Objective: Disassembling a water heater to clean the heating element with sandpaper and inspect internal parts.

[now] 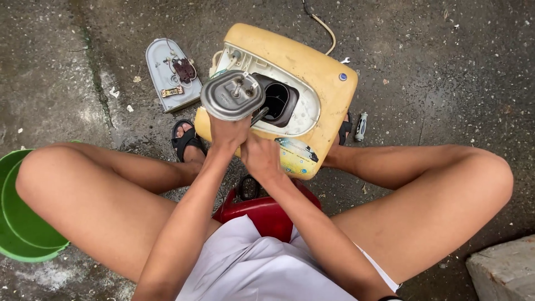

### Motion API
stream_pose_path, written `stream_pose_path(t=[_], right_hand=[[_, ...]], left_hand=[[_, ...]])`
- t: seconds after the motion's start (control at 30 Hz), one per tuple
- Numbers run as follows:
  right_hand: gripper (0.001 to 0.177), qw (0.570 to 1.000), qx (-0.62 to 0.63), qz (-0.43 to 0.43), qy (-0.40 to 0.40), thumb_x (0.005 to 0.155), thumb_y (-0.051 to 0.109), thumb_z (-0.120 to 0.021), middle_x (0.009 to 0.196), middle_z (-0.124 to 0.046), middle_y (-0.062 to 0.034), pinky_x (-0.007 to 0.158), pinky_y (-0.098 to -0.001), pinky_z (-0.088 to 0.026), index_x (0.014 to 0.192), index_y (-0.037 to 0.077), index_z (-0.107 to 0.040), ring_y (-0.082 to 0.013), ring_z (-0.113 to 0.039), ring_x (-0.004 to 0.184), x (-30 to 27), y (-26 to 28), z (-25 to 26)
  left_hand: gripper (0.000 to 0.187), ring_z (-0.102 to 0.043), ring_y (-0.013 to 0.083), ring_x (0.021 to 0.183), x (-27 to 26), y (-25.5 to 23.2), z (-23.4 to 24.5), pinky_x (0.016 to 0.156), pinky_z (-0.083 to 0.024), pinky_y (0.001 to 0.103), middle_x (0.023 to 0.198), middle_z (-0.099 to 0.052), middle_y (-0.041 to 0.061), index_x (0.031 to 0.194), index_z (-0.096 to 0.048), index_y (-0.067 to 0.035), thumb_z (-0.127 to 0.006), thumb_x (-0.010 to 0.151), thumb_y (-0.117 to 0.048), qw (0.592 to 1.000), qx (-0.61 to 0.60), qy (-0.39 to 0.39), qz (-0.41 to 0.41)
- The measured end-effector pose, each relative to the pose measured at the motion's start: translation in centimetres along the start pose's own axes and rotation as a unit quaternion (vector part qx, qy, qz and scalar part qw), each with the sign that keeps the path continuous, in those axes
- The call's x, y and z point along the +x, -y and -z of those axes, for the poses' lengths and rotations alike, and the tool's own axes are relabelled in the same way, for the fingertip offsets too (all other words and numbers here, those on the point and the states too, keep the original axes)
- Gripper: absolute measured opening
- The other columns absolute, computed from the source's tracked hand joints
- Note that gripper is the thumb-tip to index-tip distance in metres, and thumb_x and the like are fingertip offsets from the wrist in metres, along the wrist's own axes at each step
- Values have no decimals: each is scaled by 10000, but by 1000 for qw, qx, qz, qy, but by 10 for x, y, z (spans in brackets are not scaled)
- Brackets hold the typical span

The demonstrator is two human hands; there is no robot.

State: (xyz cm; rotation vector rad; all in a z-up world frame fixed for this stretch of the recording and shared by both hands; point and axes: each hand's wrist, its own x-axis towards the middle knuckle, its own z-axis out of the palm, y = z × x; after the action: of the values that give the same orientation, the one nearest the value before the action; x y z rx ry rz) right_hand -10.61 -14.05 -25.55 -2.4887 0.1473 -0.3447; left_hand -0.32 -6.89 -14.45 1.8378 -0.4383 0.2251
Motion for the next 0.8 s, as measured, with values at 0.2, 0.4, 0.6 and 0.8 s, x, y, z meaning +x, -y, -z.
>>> stream_pose_path(t=[0.2, 0.4, 0.6, 0.8], right_hand=[[236, 999, -35, 3, 2, 1033, 135, -458, 493, -541, 46, 423, -290, -440, 973, 122, -686, -166, -555, 396, 32, 18, 64], [92, 999, -5, -32, 32, 905, 179, -544, 503, -554, -37, 468, -404, -505, 843, 161, -610, -319, -632, 458, 0, 8, 1], [202, 994, 22, -102, -26, 906, 10, -522, 582, -667, -111, 531, -422, -527, 1017, 49, -687, -326, -685, 524, 33, 43, 76], [182, 997, -28, -64, 35, 960, 182, -525, 491, -556, 28, 462, -337, -473, 809, 191, -627, -216, -633, 453, 32, 14, 52]], left_hand=[[291, -708, 430, 907, -10, 3, 0, 713, -562, 505, 923, -727, 196, 1036, -671, 31, -785, 827, -136, 1000, 18, 1, 2], [246, -715, 444, 882, -2, -18, -1, 679, -571, 516, 890, -738, 201, 997, -713, 39, -774, 835, -135, 999, 32, -9, -5], [388, -347, 70, 517, 17, -46, -6, 490, -343, 248, 432, -347, 146, 578, -456, -4, -718, 820, -155, 1000, -16, 15, -7], [468, -342, 122, 425, 22, -33, -5, 448, -342, 275, 419, -332, 94, 558, -427, -46, -768, 852, -172, 998, -36, 42, -19]])
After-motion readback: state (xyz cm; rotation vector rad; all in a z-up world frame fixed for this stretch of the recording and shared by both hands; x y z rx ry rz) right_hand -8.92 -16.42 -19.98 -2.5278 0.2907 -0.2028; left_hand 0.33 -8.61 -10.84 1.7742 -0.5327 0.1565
